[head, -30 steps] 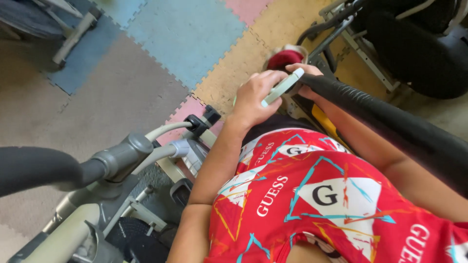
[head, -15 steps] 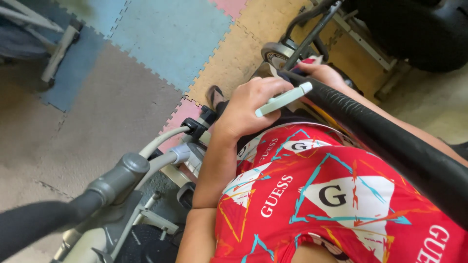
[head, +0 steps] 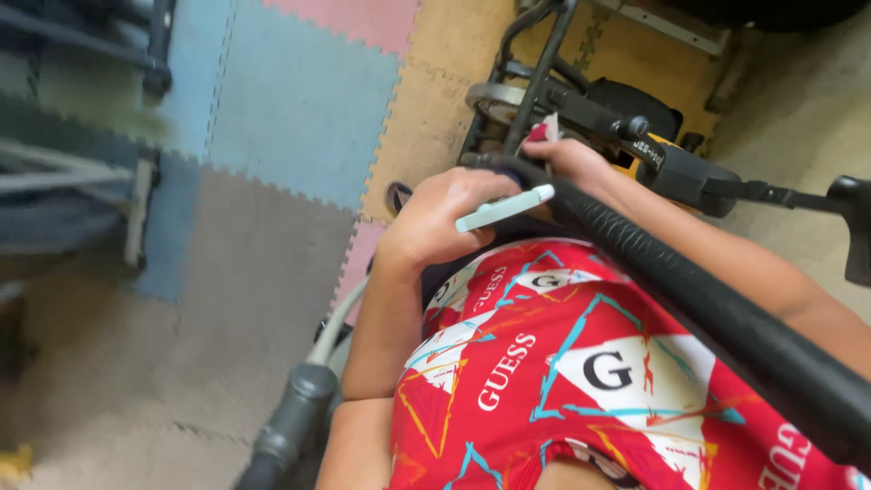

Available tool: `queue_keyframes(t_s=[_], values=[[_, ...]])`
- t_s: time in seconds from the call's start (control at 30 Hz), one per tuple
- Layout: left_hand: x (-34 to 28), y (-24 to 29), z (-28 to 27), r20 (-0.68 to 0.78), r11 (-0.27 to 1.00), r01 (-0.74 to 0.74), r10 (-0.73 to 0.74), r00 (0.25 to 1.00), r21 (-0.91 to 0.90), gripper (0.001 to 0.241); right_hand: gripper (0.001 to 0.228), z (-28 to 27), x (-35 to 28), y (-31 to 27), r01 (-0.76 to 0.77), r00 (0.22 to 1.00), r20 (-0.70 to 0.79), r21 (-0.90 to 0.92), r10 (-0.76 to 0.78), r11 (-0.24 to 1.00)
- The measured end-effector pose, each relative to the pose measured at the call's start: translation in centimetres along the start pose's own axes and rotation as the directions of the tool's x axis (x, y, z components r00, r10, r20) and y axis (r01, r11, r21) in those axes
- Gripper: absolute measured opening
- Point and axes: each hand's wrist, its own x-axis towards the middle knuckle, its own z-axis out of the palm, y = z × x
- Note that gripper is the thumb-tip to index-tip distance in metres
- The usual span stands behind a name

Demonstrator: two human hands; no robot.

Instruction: Wipe down gym equipment including an elliptical and exercise bike with a cleaning cloth and spray bottle.

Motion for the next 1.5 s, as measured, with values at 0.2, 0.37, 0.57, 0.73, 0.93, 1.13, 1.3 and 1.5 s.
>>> queue_keyframes(t_s=[0.2, 0.37, 0.57, 0.73, 0.93, 1.13, 1.3, 1.5], values=[[2.8, -0.8, -4.6, 0.149, 1.000, -0.002, 0.001, 0.989, 0.002, 0.048, 0.044, 2.9, -13.7, 3.7, 0.241, 0.951, -0.119, -0.293, -0.285, 0.925], [3.7, -1.8, -6.2, 0.166, 0.998, -0.021, 0.011, 0.986, 0.057, 0.051, 0.044, 3.3, -12.0, 3.2, 0.328, 0.937, -0.030, -0.264, -0.348, 0.907], [3.6, -2.5, -6.0, 0.106, 0.998, 0.039, -0.043, 0.993, 0.043, 0.053, 0.043, 3.7, -3.8, 0.8, 0.299, 0.949, 0.052, -0.471, -0.312, 0.830], [5.4, -3.4, -4.9, 0.187, 0.993, 0.118, -0.112, 0.976, -0.018, 0.047, 0.039, -3.7, 7.5, 0.9, 0.411, 0.888, 0.072, -0.569, -0.455, 0.712], [8.9, -4.8, -4.4, 0.232, 0.992, -0.059, 0.083, 0.969, -0.107, 0.060, 0.031, -4.5, 10.2, 1.1, 0.205, 0.971, 0.082, 0.195, -0.224, 0.959], [13.6, -5.5, -6.8, 0.331, 0.987, -0.148, 0.160, 0.930, -0.060, 0.055, 0.033, -4.8, 6.1, 3.3, 0.238, 0.955, 0.084, 0.362, -0.286, 0.901], [17.5, -6.4, -10.2, 0.442, 0.968, -0.251, 0.233, 0.866, -0.019, 0.046, 0.043, -5.6, 3.5, 7.0, 0.189, 0.971, 0.039, 0.475, -0.235, 0.859], [20.6, -7.4, -14.6, 0.597, 0.941, -0.316, 0.324, 0.733, -0.123, 0.048, 0.047, 4.8, 0.3, 6.1, 0.377, 0.903, -0.155, 0.733, -0.400, 0.567]])
